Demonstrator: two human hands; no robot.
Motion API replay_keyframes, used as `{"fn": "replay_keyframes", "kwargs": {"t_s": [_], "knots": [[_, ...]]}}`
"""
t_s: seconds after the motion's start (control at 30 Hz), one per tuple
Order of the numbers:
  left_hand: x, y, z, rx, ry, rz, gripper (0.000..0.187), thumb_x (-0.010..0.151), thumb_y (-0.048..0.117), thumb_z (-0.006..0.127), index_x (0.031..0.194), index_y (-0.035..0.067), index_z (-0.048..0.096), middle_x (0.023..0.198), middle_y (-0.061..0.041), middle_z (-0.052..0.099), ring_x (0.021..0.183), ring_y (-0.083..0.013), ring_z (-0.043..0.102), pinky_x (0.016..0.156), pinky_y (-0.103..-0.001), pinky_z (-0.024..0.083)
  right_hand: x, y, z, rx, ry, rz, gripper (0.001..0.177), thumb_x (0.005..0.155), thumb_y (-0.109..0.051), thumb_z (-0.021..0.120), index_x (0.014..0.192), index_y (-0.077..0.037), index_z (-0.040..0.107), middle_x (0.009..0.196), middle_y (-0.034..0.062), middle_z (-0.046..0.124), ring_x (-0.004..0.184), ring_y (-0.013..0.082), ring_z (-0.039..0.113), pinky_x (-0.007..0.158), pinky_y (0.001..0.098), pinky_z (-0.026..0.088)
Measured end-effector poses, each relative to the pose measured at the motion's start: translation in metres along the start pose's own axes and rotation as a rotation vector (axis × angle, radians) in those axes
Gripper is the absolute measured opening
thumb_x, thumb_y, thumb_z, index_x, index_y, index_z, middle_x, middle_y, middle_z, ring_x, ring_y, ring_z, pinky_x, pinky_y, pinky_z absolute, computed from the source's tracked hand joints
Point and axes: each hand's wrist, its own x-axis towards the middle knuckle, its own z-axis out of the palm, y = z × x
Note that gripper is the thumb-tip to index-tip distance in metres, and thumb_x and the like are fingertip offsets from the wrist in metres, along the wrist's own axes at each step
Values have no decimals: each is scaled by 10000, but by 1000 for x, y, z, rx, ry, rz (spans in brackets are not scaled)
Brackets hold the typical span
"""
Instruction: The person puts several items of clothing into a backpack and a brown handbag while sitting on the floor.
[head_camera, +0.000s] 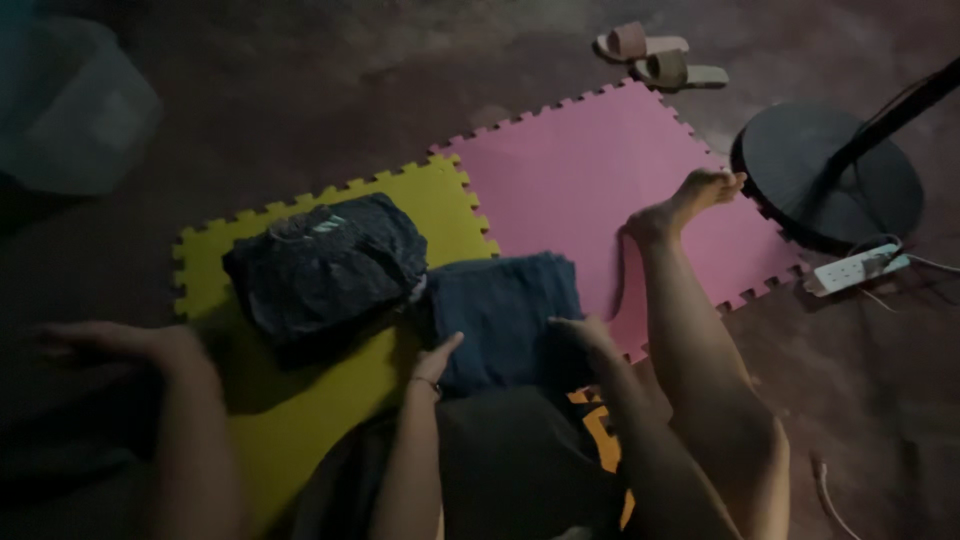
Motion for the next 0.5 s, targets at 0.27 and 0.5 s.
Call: {"fn": "replay_keyframes", "kwargs": {"t_s": [0.27,0.5], "knots": [[-34,14,10,39,-190,69,910,677,485,760,1368,-61,529,1371,-234,581,1177,-368,600,980,-453,477,-82,-53,-49,-40,-109,57,650,772,-388,777,1249,-5,558,1156,182,606,1092,314,591,930,463,498],[-65,26,28,-334,-412,129,727,767,308,766,1336,-13,447,1351,-225,536,1229,-363,548,1003,-470,465,-185,-139,-83,-40,94,-349,440,807,-175,686,1222,-71,584,989,160,697,867,276,696,801,426,593]]}}
